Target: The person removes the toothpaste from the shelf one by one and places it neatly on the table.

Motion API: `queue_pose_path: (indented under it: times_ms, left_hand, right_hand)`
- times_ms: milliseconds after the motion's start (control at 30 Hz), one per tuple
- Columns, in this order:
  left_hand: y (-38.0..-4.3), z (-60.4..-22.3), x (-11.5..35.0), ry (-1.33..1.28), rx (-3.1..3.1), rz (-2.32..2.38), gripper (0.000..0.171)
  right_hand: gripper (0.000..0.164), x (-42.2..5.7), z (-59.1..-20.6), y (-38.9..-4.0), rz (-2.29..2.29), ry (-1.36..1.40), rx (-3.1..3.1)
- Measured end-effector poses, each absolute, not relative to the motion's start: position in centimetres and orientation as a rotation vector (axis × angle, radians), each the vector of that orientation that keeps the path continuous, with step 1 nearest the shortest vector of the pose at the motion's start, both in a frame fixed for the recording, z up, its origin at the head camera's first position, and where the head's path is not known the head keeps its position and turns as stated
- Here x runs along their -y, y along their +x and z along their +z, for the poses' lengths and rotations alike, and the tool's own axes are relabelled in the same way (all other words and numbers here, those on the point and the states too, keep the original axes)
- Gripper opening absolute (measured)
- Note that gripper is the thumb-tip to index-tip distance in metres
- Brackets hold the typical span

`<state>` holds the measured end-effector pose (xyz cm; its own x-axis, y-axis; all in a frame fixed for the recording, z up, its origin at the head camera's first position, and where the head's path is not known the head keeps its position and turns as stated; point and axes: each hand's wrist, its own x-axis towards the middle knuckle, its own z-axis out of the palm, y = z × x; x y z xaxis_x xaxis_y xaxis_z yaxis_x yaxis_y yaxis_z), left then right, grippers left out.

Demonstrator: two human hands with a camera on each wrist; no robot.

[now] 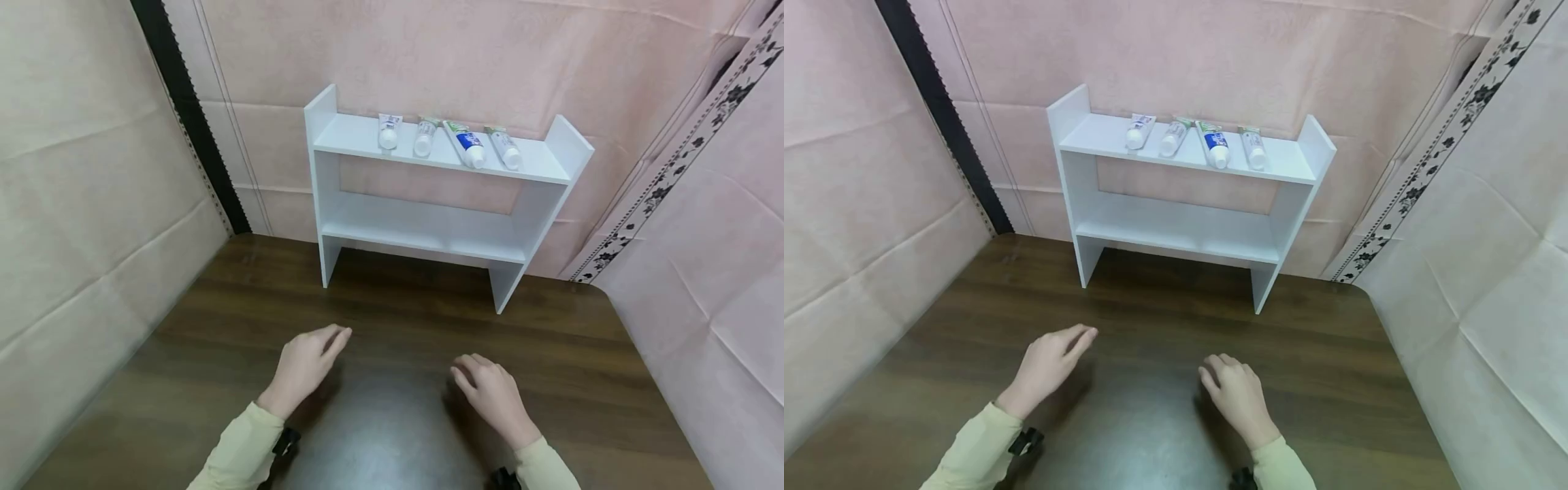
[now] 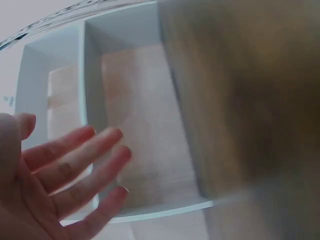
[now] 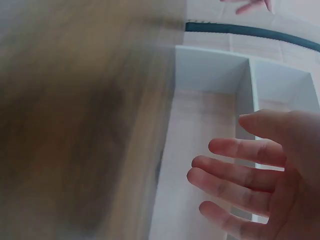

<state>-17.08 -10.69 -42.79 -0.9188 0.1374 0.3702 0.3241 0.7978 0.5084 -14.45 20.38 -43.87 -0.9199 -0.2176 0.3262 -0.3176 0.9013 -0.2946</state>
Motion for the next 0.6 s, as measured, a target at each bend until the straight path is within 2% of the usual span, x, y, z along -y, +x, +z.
queue_pose_path:
  times_ms: [200,367,600]
  left_hand:
    - [-18.9,-39.2,11.6,-0.371,2.553,-0.935,0.028]
    - [-21.8,-35.6,13.2,-0.33,2.498,-1.119,0.055]
    - [-26.8,-29.1,14.2,-0.281,2.335,-1.322,0.068]
  right_hand:
    - [0.005,-18.7,-41.6,-15.4,0.495,0.532,2.703]
    - [0.012,-17.0,-37.6,-17.0,0.482,0.639,2.647]
    - [0.025,-15.0,-30.9,-19.9,0.344,0.766,2.57]
